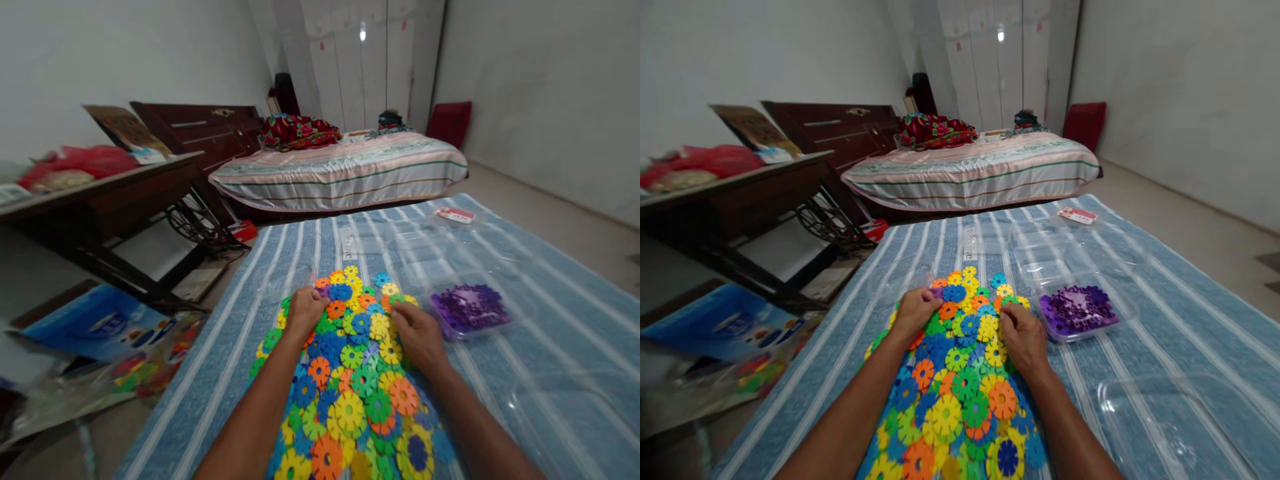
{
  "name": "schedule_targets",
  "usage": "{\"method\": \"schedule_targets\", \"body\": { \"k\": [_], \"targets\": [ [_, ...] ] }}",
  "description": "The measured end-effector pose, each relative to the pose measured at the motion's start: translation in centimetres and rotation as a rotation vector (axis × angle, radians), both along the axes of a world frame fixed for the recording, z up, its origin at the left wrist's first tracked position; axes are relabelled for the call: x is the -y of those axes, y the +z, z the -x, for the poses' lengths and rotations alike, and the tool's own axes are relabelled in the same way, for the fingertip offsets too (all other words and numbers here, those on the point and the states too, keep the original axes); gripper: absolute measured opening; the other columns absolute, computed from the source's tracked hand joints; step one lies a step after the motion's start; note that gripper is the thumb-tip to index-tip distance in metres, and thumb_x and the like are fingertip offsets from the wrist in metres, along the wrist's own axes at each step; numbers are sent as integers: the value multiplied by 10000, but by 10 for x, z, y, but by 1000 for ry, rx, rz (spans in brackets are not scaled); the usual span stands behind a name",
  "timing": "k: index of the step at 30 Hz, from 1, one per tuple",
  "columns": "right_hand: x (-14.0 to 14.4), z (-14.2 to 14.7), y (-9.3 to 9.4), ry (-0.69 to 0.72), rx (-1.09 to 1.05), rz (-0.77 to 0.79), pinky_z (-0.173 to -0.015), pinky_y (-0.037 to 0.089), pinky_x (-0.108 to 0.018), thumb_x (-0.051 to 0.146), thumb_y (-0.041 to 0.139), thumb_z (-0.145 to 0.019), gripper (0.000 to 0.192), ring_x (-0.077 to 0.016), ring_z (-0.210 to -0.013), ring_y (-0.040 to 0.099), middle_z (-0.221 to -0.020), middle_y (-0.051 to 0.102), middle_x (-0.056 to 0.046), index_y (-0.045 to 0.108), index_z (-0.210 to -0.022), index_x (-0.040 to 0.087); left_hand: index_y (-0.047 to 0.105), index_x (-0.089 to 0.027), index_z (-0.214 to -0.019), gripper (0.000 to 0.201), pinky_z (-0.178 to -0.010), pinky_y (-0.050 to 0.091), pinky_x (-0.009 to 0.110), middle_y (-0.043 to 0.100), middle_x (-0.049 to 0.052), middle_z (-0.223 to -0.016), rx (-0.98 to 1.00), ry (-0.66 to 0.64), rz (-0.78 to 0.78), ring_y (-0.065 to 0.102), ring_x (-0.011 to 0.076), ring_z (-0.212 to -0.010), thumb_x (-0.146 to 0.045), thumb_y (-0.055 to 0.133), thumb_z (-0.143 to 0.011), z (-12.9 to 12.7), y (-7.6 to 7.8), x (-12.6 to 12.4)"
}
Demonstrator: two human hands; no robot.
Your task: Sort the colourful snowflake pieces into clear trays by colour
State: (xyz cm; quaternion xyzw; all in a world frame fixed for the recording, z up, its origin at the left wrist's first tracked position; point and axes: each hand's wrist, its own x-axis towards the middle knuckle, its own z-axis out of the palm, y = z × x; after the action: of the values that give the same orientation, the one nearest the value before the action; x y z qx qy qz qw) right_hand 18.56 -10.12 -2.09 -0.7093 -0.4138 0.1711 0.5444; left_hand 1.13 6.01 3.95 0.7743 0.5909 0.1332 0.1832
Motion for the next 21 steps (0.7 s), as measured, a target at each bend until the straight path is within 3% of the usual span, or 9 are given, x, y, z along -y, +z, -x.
{"method": "schedule_targets", "body": {
  "k": [3, 7, 11, 13, 17, 21],
  "targets": [
    [-3, 0, 4, -4, 20, -18, -714, 472, -282, 357, 459, -841, 286, -196, -779, 641, -823, 702, -22, 704, -860, 210, 586, -182, -621, 169, -609, 396, 232, 645, 5, -670, 68, -1, -31, 620, 170, -710, -296, 579, -745, 8, 10, 3],
    [-6, 0, 7, -9, 40, -25, -738, 462, -283, 316, 444, -842, 276, -188, -777, 633, -817, 702, -16, 703, -851, 219, 551, -205, -619, 197, -574, 346, 260, 611, 13, -629, -70, 61, -216, 591, 189, -652, -336, 523, -764, 13, 32, 18],
    [-6, 0, 9, -19, 51, -30, -749, 456, -287, 318, 444, -843, 276, -197, -807, 631, -838, 703, -24, 703, -847, 222, 554, -210, -654, 187, -576, 360, 268, 610, 16, -629, -26, 43, -315, 592, 197, -653, -356, 517, -764, -1, 48, 36],
    [-7, 0, 10, -16, 53, -34, -736, 456, -277, 316, 443, -844, 273, -192, -801, 630, -829, 701, -21, 701, -838, 225, 561, -204, -646, 176, -579, 397, 254, 604, 1, -600, 144, 6, -224, 599, 178, -624, -354, 551, -738, -17, 52, 44],
    [-8, 0, 14, -13, 73, -30, -699, 454, -261, 292, 434, -841, 273, -182, -761, 626, -806, 693, -16, 696, -819, 220, 573, -181, -666, 197, -536, 462, 217, 593, -34, -546, 592, -74, 194, 609, 135, -532, -364, 644, -680, -62, 57, 67],
    [-9, 1, 14, -45, 83, -5, -645, 452, -280, 291, 422, -835, 293, -196, -686, 622, -768, 696, -40, 704, -836, 212, 537, -163, -643, 279, -475, 461, 182, 561, -49, -502, 805, -169, 499, 602, 110, -470, -332, 759, -634, -120, 65, 95]
  ]
}}
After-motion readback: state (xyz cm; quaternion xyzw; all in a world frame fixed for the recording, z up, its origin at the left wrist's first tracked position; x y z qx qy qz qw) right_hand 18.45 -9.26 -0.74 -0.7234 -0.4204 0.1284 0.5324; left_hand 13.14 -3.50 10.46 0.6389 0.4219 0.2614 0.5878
